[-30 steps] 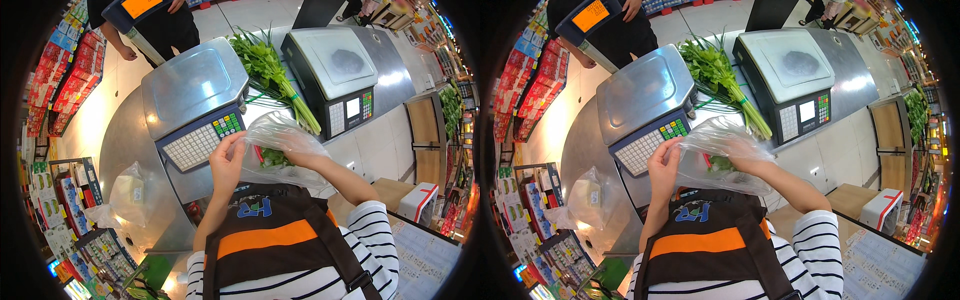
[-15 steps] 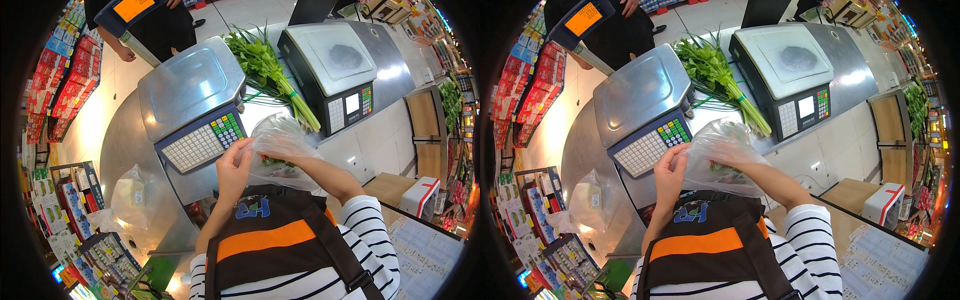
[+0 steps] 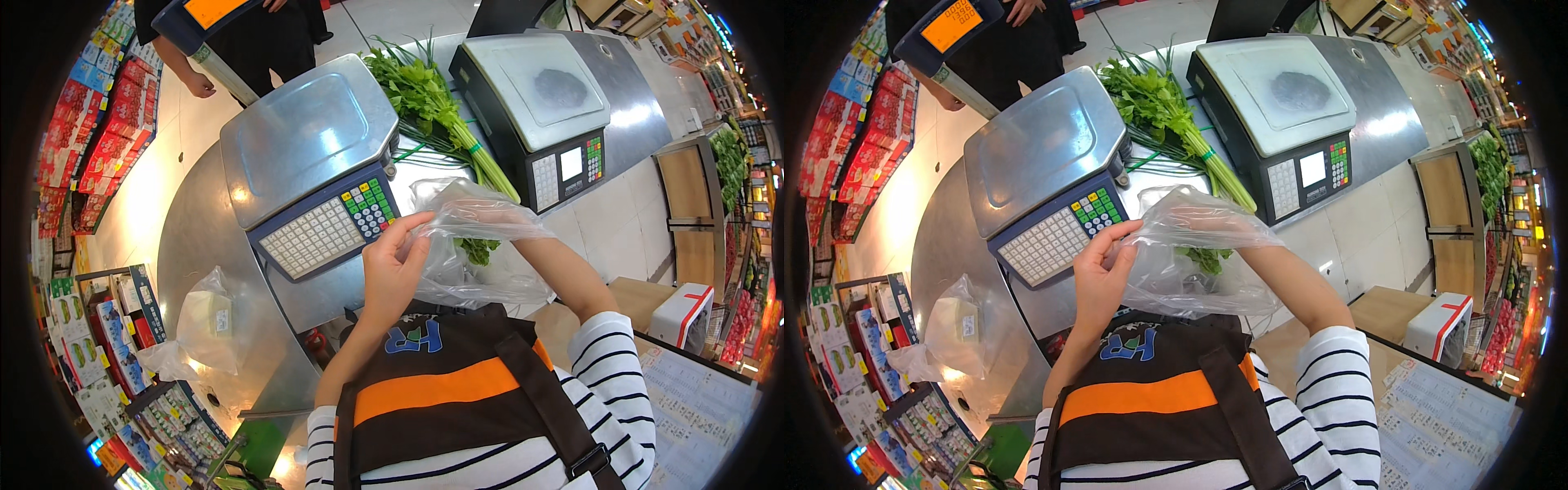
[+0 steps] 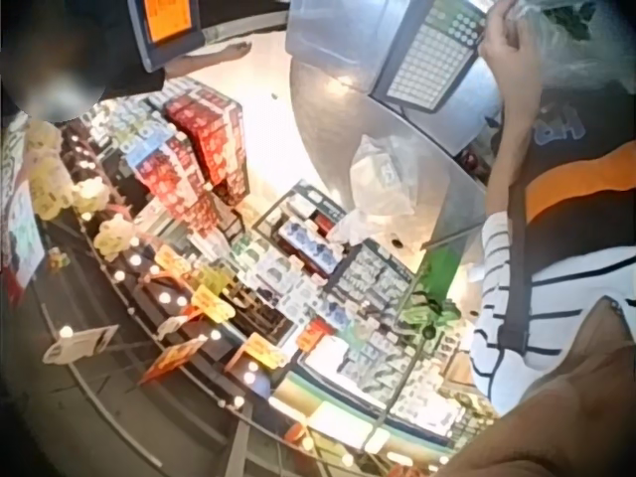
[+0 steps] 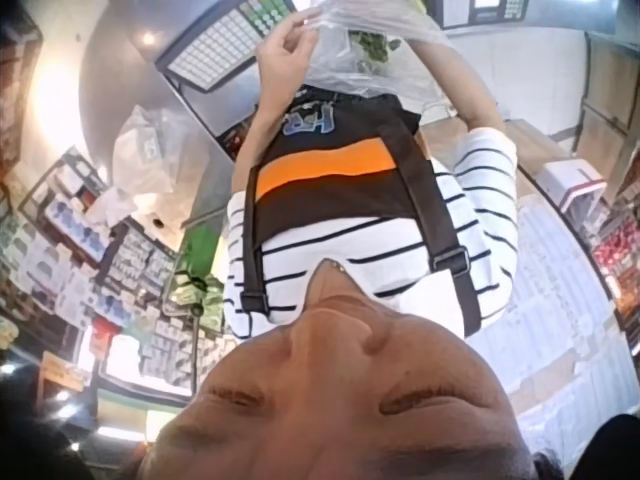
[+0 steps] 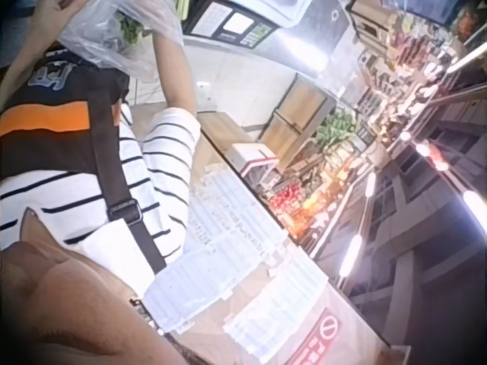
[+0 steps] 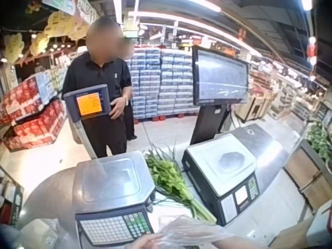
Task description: The person weighs various vegetables including green onions, celery, and red chilies on a digital scale, then places them into plastic bags. The person also operates the scale's keypad to record weights and handles a red plastic bag at the end.
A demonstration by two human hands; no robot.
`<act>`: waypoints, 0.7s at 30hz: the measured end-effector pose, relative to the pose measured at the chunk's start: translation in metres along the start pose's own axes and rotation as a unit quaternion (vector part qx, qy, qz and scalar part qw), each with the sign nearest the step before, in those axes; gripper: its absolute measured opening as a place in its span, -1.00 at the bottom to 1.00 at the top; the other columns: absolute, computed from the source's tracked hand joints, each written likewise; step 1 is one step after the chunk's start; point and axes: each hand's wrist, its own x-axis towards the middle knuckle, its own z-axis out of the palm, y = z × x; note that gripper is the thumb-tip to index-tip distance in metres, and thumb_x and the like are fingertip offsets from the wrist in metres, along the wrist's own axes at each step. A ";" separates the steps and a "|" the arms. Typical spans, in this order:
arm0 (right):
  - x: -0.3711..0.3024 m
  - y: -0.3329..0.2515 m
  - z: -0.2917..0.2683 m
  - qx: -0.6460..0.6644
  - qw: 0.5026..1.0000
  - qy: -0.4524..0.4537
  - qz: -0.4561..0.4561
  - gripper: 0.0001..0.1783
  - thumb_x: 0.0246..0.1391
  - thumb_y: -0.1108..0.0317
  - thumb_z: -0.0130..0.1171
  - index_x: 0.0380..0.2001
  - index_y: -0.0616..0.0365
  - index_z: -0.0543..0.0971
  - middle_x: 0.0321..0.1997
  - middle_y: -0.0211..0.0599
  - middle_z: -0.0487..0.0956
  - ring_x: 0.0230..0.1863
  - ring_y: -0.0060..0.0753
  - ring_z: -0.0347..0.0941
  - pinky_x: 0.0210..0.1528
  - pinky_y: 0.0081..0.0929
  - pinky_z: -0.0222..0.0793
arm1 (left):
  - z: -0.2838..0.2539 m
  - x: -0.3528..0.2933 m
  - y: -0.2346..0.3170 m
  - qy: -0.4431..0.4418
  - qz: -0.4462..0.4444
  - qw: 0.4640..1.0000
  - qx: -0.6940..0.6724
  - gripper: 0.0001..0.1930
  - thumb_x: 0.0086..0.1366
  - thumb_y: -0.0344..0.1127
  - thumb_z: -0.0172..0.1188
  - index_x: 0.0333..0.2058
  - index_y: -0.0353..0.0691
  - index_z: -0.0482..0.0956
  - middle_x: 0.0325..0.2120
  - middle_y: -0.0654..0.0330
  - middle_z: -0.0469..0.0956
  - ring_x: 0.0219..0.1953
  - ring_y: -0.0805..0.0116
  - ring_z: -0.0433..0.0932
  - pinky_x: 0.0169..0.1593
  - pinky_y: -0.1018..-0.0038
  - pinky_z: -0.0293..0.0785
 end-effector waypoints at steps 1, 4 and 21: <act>-0.001 -0.006 -0.004 0.013 1.000 -0.007 -0.004 -0.53 0.29 0.18 -0.21 0.19 0.14 0.28 0.25 -0.21 0.29 0.27 -0.40 0.19 0.33 -0.43 0.05 | 0.000 0.000 0.002 -0.007 0.000 1.000 -0.001 -0.76 0.19 -0.51 0.11 -0.14 -0.29 0.56 -0.68 0.44 0.29 -0.62 0.74 0.14 -0.55 0.71 0.04; -0.002 -0.017 -0.012 0.055 0.998 -0.024 -0.018 -0.52 0.31 0.20 -0.23 0.19 0.25 0.24 0.26 -0.19 0.27 0.26 -0.42 0.20 0.33 -0.45 0.07 | 0.002 0.000 0.008 0.007 0.006 1.000 -0.004 -0.75 0.19 -0.51 0.11 -0.13 -0.28 0.56 -0.69 0.46 0.28 -0.62 0.74 0.14 -0.55 0.71 0.04; -0.023 -0.124 -0.060 -0.313 0.933 0.175 -0.025 -0.68 0.11 0.40 -0.05 -0.04 0.05 0.47 -0.08 -0.13 0.53 -0.07 -0.16 0.46 -0.06 -0.27 0.34 | -0.016 0.020 0.045 0.069 0.051 0.996 -0.012 -0.80 0.33 -0.38 0.06 -0.15 -0.34 0.53 -0.41 0.40 0.48 -0.44 0.74 0.31 -0.38 0.77 0.22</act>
